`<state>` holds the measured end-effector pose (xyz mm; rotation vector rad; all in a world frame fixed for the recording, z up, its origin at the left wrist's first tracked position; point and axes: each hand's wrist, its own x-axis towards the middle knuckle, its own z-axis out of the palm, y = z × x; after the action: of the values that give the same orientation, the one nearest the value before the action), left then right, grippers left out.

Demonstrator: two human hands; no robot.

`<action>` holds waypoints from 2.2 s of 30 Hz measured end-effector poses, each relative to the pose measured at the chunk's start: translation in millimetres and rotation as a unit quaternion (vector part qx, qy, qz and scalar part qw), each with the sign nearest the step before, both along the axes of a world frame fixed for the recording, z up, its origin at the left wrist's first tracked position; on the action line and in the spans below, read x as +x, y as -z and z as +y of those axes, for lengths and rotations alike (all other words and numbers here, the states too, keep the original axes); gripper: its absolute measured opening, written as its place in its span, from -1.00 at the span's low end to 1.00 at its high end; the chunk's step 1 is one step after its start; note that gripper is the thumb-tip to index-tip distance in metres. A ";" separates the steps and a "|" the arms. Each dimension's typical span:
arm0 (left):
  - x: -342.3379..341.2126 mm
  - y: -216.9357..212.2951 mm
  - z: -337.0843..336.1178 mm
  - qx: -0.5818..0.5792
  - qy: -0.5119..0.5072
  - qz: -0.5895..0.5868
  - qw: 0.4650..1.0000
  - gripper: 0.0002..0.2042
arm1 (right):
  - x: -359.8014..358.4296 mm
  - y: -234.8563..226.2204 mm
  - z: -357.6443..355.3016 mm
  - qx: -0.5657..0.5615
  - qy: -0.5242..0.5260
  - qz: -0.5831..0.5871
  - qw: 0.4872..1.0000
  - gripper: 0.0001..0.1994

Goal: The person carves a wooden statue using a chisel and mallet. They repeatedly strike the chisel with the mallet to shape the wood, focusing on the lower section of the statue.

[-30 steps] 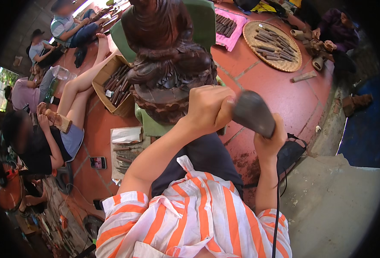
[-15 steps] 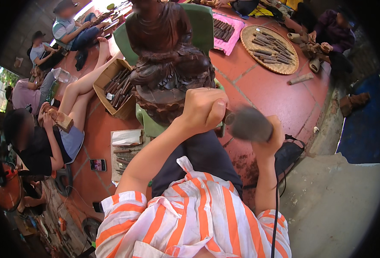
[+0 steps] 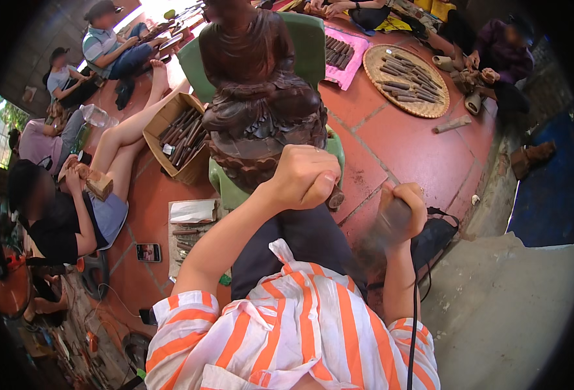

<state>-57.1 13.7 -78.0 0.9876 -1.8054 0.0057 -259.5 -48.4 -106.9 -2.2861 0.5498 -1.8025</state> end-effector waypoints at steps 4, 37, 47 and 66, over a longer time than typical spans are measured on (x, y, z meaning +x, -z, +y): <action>0.2 4.4 -2.3 -0.015 0.005 -0.010 1.000 -0.81 | -1.2 1.1 -3.9 -0.037 0.023 0.053 0.998 -0.71; -34.7 -1.4 -24.3 -0.020 -0.118 0.017 0.993 -0.80 | 5.9 37.3 -19.8 0.230 0.065 -0.026 0.971 -0.82; -28.2 -8.9 -40.1 -0.007 -0.169 0.072 0.983 -0.79 | 2.5 16.0 -12.0 0.321 0.049 -0.100 0.941 -0.82; -36.0 -2.2 -71.2 0.045 -0.291 0.030 0.955 -0.78 | -9.5 37.5 -30.2 0.476 -0.018 -0.053 0.878 -0.85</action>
<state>-93.1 -57.4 -75.8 1.5382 -1.4115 0.2576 -268.9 -78.5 -144.5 -1.4808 1.0602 -1.1868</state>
